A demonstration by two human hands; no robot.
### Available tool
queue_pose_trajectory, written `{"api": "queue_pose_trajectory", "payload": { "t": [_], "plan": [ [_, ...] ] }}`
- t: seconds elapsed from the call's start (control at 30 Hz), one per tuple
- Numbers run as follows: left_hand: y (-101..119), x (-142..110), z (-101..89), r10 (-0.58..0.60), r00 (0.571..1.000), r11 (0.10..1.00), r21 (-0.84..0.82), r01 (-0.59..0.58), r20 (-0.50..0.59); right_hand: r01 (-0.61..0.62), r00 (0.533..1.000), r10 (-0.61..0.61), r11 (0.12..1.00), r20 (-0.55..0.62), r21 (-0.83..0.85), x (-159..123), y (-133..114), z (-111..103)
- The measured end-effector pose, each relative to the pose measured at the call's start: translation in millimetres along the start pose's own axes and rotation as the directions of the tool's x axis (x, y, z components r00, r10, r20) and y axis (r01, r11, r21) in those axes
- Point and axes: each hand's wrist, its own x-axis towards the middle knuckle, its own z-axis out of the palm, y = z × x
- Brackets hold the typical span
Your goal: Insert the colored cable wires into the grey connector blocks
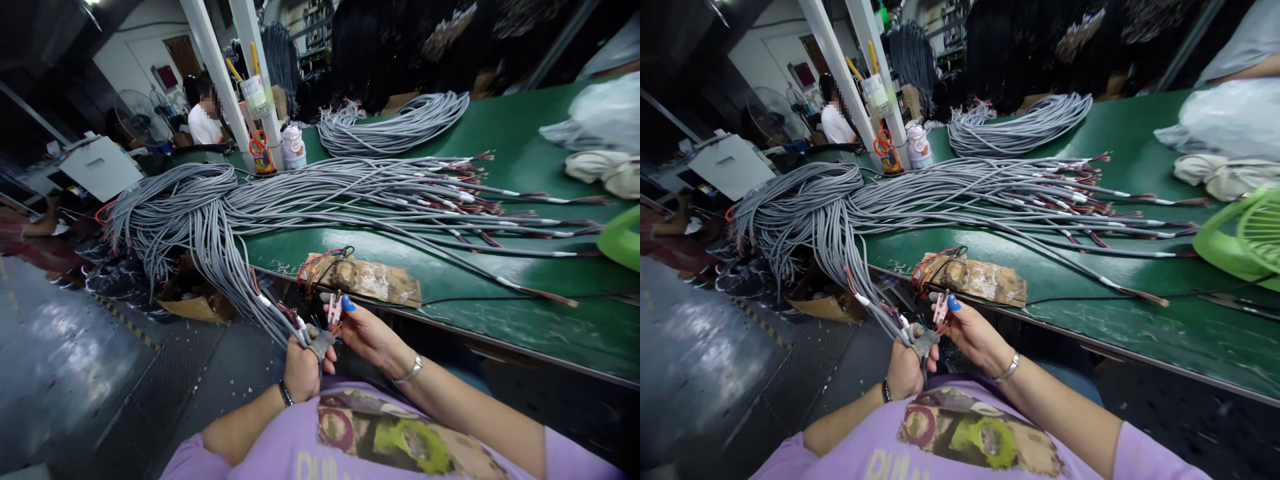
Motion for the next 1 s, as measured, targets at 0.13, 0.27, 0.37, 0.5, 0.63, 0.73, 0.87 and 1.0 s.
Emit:
{"api": "queue_pose_trajectory", "payload": {
  "t": [0.13,0.27,0.37,0.5,0.63,0.73,0.87,1.0],
  "plan": [
    [-0.5,-0.7,-1.6,0.007,1.000,1.000,0.001,-0.007,-0.003,-0.010,1.000,0.010,1.000,0.023,0.011,0.1,4.1,-3.0],
    [-1.6,-4.9,-8.5,0.023,1.000,0.999,-0.032,-0.022,0.005,-0.053,0.995,0.049,0.998,0.087,0.036,0.1,5.8,-11.3],
    [-6.7,-7.4,-17.2,0.046,0.999,0.999,-0.026,-0.046,0.004,-0.170,0.975,0.175,0.984,0.137,-0.047,-1.5,0.9,-17.8],
    [-12.6,-8.8,-26.3,0.052,0.997,0.996,0.076,-0.056,0.054,-0.278,0.922,0.352,0.892,0.163,-0.356,-4.9,-10.6,-21.2],
    [-6.2,-10.2,-25.7,0.019,0.990,0.978,0.204,-0.047,0.138,-0.183,0.924,0.339,0.796,0.175,-0.577,-6.6,-19.8,-17.2],
    [3.9,-10.4,-21.0,-0.074,0.970,0.956,0.294,0.002,0.233,-0.104,0.923,0.318,0.748,0.216,-0.655,-7.7,-22.8,-11.7],
    [8.5,-7.0,-18.8,-0.258,0.886,0.905,0.417,0.083,0.384,-0.011,0.903,0.337,0.636,0.265,-0.772,-10.9,-22.0,-6.2],
    [-1.1,-2.1,-22.7,-0.221,0.914,0.934,0.343,0.098,0.339,-0.013,0.945,0.245,0.693,0.219,-0.720,-15.1,-18.1,-12.1]
  ]
}}
